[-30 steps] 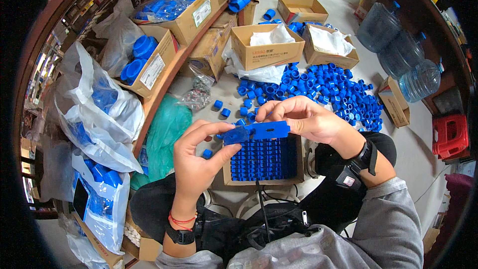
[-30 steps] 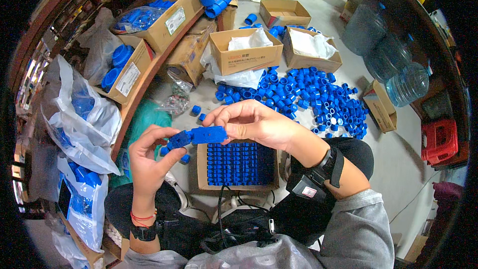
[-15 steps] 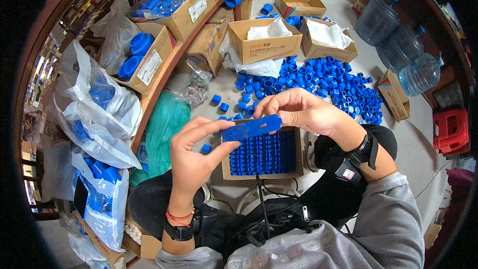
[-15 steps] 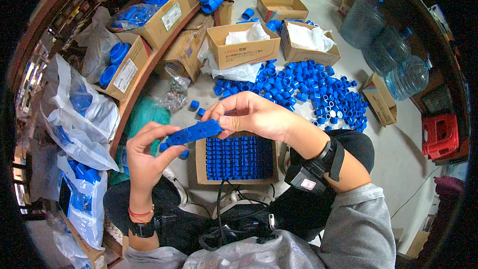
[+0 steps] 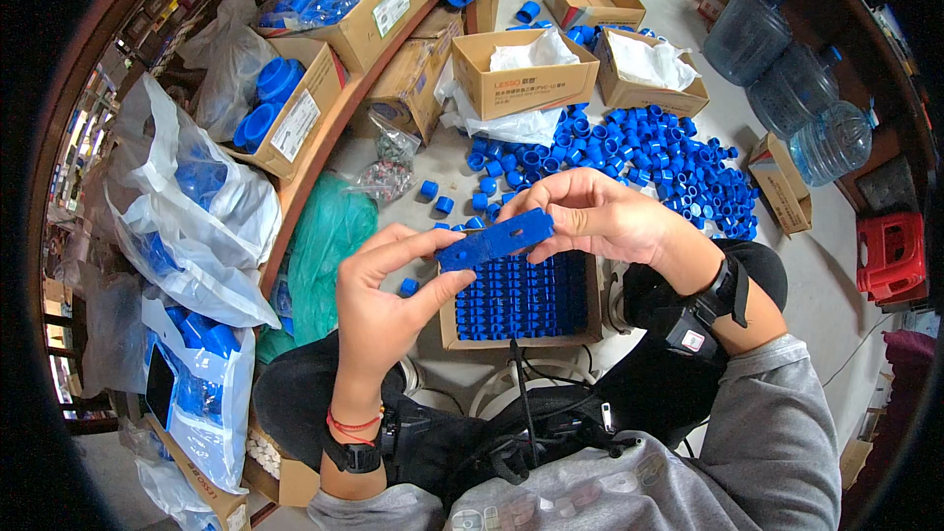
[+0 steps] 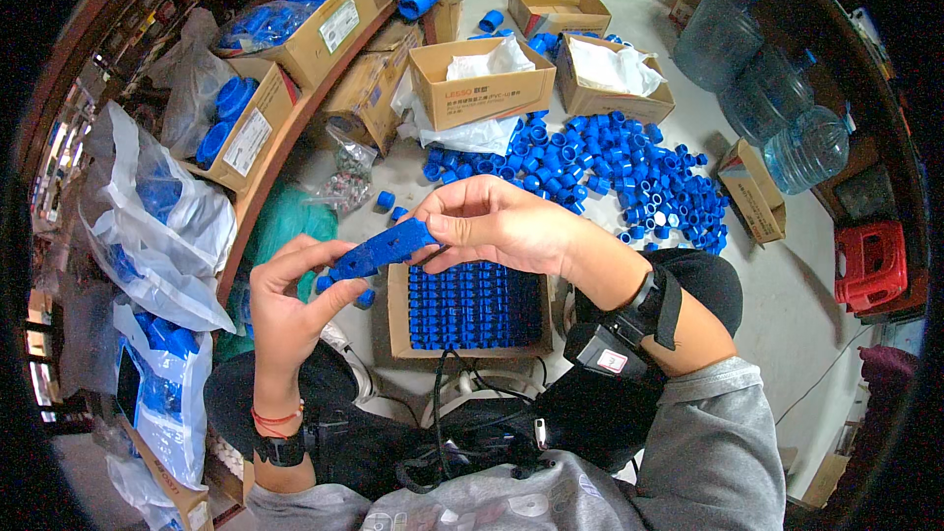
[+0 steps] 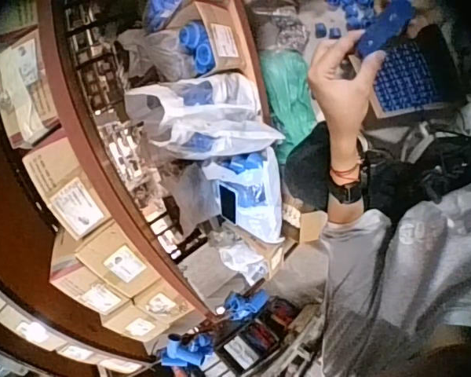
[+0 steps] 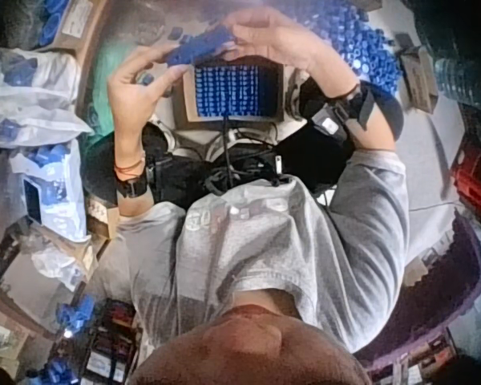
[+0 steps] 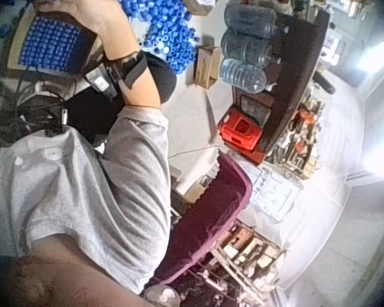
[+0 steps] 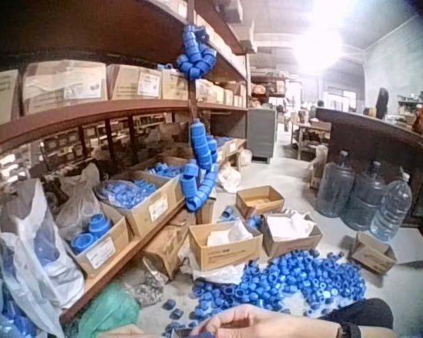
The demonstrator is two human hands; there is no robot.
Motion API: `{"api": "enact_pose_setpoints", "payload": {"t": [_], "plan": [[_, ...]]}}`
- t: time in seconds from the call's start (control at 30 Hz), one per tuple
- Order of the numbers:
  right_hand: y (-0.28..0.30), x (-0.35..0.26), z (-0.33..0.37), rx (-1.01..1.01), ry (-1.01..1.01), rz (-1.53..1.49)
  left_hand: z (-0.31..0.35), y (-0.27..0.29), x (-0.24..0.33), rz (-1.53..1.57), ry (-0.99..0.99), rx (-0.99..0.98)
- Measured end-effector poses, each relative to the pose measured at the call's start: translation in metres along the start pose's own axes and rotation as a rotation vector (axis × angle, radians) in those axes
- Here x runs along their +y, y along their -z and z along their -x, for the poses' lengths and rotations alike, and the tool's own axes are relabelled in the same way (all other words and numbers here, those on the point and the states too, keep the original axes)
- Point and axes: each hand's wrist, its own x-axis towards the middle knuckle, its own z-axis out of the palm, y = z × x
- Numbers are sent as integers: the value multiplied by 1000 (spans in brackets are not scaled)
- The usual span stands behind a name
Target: The person assembles blue plastic components by hand, inserting small cylindrical pieces into a larger blue frame and placing the assembled units into a cardboard box.
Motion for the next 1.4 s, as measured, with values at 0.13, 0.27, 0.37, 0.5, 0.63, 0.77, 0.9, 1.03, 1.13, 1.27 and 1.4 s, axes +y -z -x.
{"api": "enact_pose_setpoints", "payload": {"t": [0.13,0.27,0.37,0.5,0.63,0.77,0.9,1.03,1.13,1.27,1.4], "plan": [[1,4,0,-9,2,-61,1,-1,-1,20,1,10],[0,8,3,9,-44,-128,1,-2,1,10,7,10],[1,9,5,-20,-48,-167,2,-3,1,12,9,8],[-1,10,6,-45,-44,-225,2,-5,2,19,15,5],[-4,12,7,-53,-1,-272,2,-6,2,40,25,-4],[-1,19,7,-52,32,-315,2,-9,1,23,-1,-14],[-2,24,5,-46,64,-361,3,-13,-1,56,0,-6],[-6,26,6,49,68,-357,4,-16,-2,56,17,-17],[-8,28,6,82,77,-377,4,-17,-1,85,50,2],[-11,30,6,131,53,-390,4,-18,-1,39,47,-44],[-12,31,5,132,77,-370,4,-21,3,38,47,6]]}}
